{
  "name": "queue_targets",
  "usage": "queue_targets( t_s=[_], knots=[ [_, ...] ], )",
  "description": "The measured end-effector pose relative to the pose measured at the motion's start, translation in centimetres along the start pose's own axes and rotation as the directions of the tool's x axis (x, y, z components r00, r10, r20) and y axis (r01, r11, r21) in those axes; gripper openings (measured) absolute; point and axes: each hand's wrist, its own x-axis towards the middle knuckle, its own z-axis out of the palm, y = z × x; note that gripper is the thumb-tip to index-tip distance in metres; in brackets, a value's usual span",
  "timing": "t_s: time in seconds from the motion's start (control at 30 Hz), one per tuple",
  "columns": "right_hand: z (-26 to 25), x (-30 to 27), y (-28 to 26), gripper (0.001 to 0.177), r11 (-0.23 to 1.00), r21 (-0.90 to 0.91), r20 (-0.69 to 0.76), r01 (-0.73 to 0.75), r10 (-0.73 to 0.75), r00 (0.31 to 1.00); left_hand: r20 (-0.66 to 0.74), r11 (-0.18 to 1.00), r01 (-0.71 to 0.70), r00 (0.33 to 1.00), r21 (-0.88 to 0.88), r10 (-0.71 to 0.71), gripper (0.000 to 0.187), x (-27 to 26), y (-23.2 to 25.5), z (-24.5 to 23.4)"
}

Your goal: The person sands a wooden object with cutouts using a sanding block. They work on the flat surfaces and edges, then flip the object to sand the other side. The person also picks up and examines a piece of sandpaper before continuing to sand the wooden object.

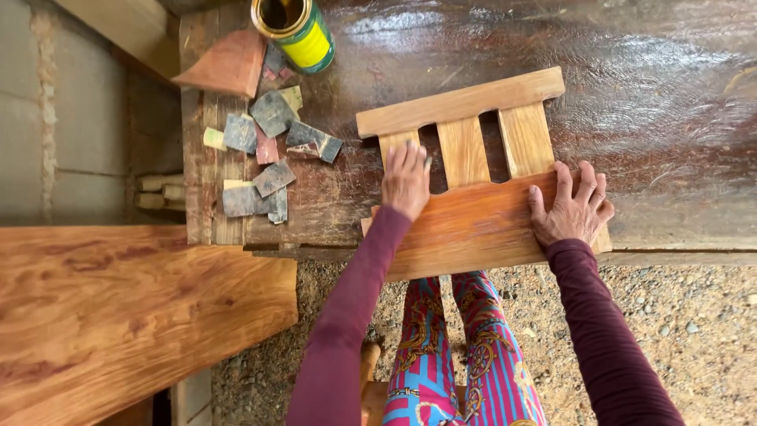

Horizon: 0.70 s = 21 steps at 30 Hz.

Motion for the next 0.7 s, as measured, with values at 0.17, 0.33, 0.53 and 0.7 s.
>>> queue_targets(
  t_s=[0.17,0.33,0.53,0.7],
  knots=[
    [0.5,0.6,0.5,0.063,1.0,-0.026,-0.024,0.011,-0.012,1.0,-0.084,0.998,-0.031,0.996,0.049,0.035,0.035,-1.6,0.7,0.0],
    [0.5,0.0,0.2,0.064,0.999,-0.036,0.005,0.001,-0.001,1.0,0.005,0.992,-0.094,0.996,0.088,0.094,0.034,-2.4,1.1,-1.0],
    [0.0,0.8,0.2,0.063,1.0,-0.019,-0.032,0.0,-0.001,0.999,-0.033,0.996,-0.025,0.999,0.083,0.028,0.036,-0.5,0.6,0.0],
    [0.0,0.2,-0.2,0.063,1.0,-0.02,-0.007,-0.019,0.019,1.0,0.021,0.995,-0.104,0.994,0.01,0.103,0.031,-1.2,0.3,-0.6]
  ],
)
